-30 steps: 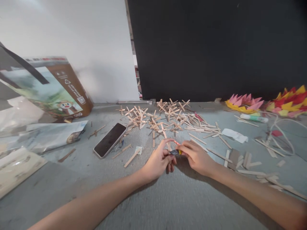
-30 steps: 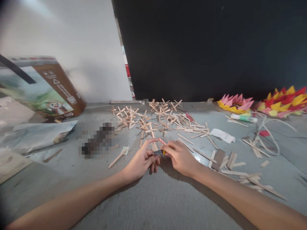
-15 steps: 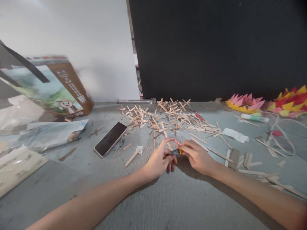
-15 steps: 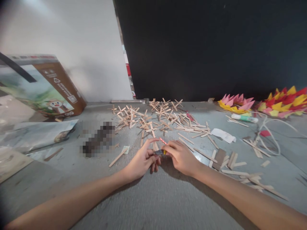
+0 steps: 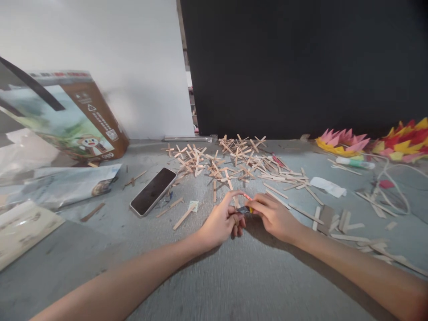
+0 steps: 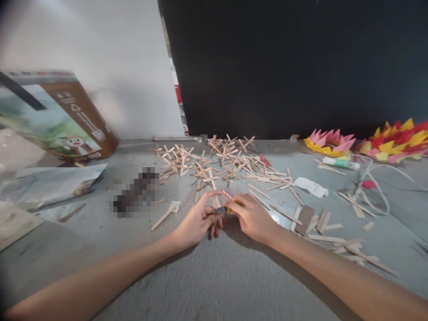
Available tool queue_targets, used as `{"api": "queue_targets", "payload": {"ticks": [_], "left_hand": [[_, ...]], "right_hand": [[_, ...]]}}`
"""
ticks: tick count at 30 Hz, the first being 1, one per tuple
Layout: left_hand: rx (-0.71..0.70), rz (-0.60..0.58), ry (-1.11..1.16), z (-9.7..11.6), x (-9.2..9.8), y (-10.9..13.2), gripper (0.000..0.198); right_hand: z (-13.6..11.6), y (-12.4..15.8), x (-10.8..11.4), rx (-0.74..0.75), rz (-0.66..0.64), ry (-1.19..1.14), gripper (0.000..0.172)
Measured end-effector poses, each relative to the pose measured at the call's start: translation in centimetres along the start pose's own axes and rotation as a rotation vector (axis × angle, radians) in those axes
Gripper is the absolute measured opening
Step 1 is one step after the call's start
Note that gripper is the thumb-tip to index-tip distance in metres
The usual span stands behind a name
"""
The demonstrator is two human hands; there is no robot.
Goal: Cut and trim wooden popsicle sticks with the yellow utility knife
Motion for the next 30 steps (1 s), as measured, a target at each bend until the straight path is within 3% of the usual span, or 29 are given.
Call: {"api": "queue_targets", "payload": {"ticks": [12,18,24,30], "left_hand": [[0.028,0.055,-0.01,-0.3,0.3,0.2,0.058],[0.031,0.03,-0.049,-0.6,0.3,0.1,0.066],[0.037,0.075,0.054,0.1,0.1,0.2,0.057],[0.03,0.094,-0.043,-0.1,0.5,0.2,0.056]], "right_hand": [[-0.1,0.1,0.0,0.021,0.009,0.0,0.05],[-0.8,0.0,0.1,0.056,0.001,0.041,0.046],[-1.0,0.1,0.6,0.061,0.034,0.036,0.048],[-0.7,0.1,0.1,0.038,0.001,0.085,0.048]]}}
Point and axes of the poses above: each hand's wrist, its own y-axis away from the middle knuckle, its own x-axis out of the back of the hand, z = x × y, the point moved 9 cm from there along -y, towards the middle knuckle, and after that the axes turned 3 degrees about -z, right-handed, at the moved point
